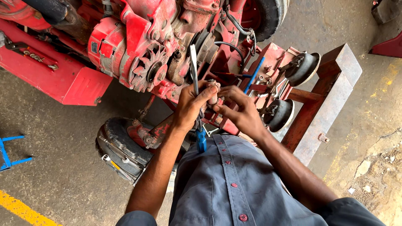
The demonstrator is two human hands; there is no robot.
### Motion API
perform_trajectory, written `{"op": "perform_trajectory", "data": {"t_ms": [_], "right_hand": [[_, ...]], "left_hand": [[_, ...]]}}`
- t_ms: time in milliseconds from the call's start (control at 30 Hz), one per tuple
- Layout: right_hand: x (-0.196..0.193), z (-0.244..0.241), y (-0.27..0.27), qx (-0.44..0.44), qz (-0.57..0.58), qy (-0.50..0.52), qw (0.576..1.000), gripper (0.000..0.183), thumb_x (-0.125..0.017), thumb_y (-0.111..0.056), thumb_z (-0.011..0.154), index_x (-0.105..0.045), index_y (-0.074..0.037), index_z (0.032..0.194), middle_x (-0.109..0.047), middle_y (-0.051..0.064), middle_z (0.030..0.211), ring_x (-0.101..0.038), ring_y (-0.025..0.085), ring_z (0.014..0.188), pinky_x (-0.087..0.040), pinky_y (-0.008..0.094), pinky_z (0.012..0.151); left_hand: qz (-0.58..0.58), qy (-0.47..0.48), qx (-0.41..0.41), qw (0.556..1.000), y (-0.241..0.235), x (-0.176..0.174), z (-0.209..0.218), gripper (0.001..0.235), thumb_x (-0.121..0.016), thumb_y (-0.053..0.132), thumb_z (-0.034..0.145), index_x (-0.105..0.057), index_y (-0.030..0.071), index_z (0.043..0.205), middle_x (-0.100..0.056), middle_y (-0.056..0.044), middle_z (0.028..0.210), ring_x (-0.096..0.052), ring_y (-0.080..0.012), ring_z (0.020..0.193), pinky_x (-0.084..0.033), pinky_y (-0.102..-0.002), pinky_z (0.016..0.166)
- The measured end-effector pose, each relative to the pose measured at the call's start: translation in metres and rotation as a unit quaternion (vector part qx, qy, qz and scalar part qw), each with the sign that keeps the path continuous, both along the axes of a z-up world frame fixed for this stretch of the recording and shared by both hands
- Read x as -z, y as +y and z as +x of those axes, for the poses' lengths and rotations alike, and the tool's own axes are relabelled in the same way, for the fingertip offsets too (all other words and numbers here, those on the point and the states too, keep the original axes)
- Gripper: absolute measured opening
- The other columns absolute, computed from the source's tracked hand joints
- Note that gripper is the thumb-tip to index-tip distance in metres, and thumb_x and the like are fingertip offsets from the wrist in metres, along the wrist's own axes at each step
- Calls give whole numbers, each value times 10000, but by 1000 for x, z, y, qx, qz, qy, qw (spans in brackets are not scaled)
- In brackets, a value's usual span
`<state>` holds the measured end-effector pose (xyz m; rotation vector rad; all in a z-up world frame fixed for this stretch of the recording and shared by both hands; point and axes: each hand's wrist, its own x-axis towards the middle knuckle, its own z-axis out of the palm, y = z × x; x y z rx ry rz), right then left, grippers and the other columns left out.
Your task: The person repairs a red tractor engine by adjusting the alternator belt and tightening bolts using a socket wrench and a spanner.
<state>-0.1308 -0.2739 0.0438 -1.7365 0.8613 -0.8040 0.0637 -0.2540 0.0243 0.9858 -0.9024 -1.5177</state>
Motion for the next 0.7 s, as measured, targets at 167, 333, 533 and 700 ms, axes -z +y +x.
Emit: {"op": "perform_trajectory", "data": {"t_ms": [167, 333, 533, 700], "right_hand": [[0, 11, 1, 61, -206, 53, 975, 343, -818, -215, 866, -659, 3, 1078, -645, 134, 1185, -629, 305, 1087, -494, 416, 914], [-7, 0, -10, 20, -159, 74, 984, 329, -789, -217, 909, -634, 5, 1096, -663, 121, 1198, -642, 288, 1082, -503, 405, 922], [-8, -7, -23, -108, 38, 4, 993, 333, -723, -199, 941, -656, -28, 1218, -658, 115, 1226, -634, 301, 1139, -496, 391, 969], [12, 3, -7, 30, -221, 160, 962, 340, -807, -210, 837, -622, -14, 1045, -624, 136, 1103, -593, 348, 1070, -460, 462, 940]], "left_hand": [[25, -59, -61, 996, -6, -1, -7, 270, -718, 296, 999, -726, 29, 1029, -602, 55, 739, -443, 4, 597, -322, -191, 512], [14, -48, -22, 999, -7, -12, 5, 296, -691, 329, 993, -740, 37, 1000, -632, 48, 717, -447, 1, 560, -308, -192, 492], [15, 0, 8, 1000, -10, -9, 4, 299, -699, 322, 994, -731, 25, 1008, -624, 36, 716, -445, -8, 554, -309, -199, 491], [-58, -69, -36, 995, -13, -10, -7, 275, -701, 297, 1047, -741, 25, 1051, -603, 51, 776, -517, 2, 694, -413, -193, 624]]}}
